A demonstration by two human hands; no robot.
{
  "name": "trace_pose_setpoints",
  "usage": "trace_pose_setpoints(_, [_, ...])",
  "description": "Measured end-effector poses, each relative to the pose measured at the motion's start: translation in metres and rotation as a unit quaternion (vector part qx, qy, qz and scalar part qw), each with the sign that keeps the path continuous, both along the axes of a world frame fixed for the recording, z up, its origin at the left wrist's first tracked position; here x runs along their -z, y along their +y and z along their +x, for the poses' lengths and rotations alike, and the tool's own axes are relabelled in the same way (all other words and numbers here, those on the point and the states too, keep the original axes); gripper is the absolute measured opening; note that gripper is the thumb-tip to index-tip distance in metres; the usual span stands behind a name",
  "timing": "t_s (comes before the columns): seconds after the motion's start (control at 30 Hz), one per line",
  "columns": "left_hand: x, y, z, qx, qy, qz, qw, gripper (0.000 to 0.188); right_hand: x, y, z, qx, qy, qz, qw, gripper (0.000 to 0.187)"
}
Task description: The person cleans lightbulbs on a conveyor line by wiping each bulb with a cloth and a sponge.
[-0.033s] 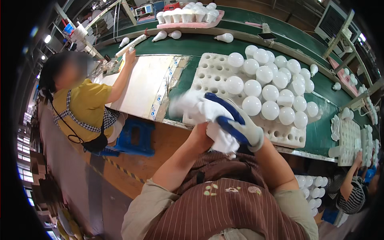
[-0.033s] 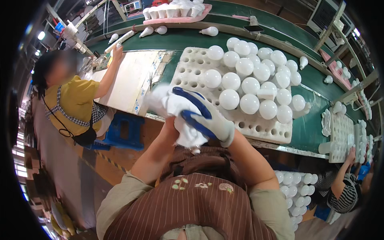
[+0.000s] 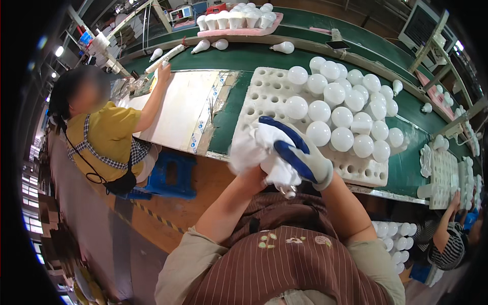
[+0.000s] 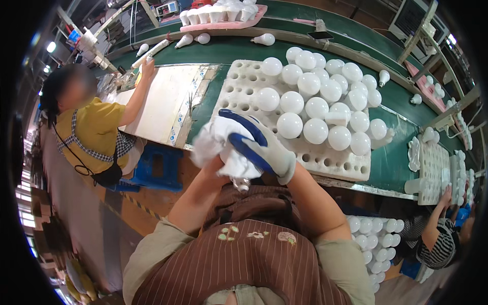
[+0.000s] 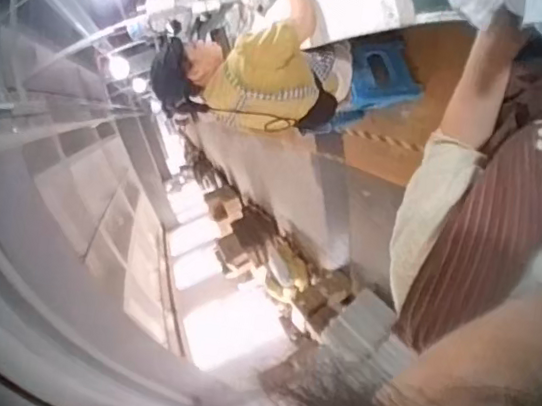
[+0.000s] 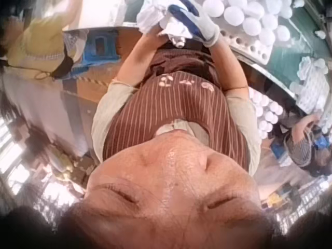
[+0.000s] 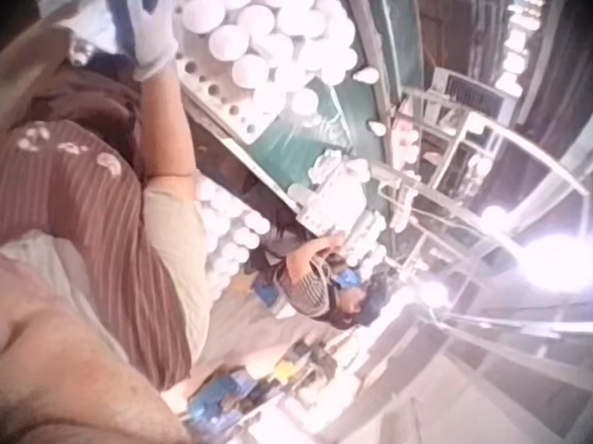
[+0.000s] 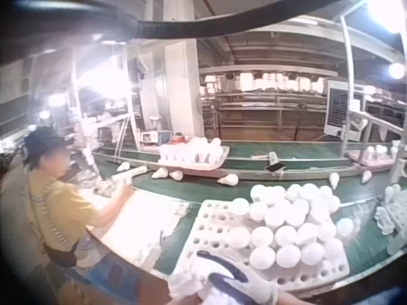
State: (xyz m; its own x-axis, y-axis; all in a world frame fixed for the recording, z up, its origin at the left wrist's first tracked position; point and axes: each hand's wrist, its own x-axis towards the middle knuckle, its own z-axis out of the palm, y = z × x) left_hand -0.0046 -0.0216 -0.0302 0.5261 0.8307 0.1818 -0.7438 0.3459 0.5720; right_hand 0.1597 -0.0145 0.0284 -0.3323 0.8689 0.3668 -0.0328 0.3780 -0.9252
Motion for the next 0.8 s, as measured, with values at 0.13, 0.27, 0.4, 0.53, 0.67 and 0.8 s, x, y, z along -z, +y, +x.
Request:
trace_pose_setpoints(0.13, [-0.013,-0.001,0.006,0.140,-0.049,-0.120,0.982,0.064,0.002,0.002,0.009,0.073,-0.067,0.091,0.991,0.039])
trace_pose_setpoints(0.27, [-0.016,0.002,0.007,0.213,-0.139,-0.171,0.952,0.078,0.051,0.014,0.015,0.114,0.050,-0.008,0.992,0.036])
trace_pose_setpoints(0.4, [-0.023,0.000,0.005,0.033,-0.153,-0.204,0.966,0.068,0.038,-0.002,0.038,0.213,-0.062,0.122,0.967,0.044])
trace_pose_setpoints(0.53, [-0.024,-0.017,0.022,-0.098,0.087,-0.075,0.989,0.053,0.020,-0.023,-0.009,0.186,0.097,-0.028,0.977,0.063])
trace_pose_setpoints(0.67, [-0.020,-0.014,0.021,-0.069,0.113,-0.078,0.988,0.055,0.034,-0.012,-0.003,0.224,0.162,-0.099,0.956,0.041])
trace_pose_setpoints(0.8, [-0.018,-0.010,0.013,-0.009,0.035,-0.108,0.994,0.068,0.063,-0.006,0.021,0.358,-0.353,0.322,0.802,0.034])
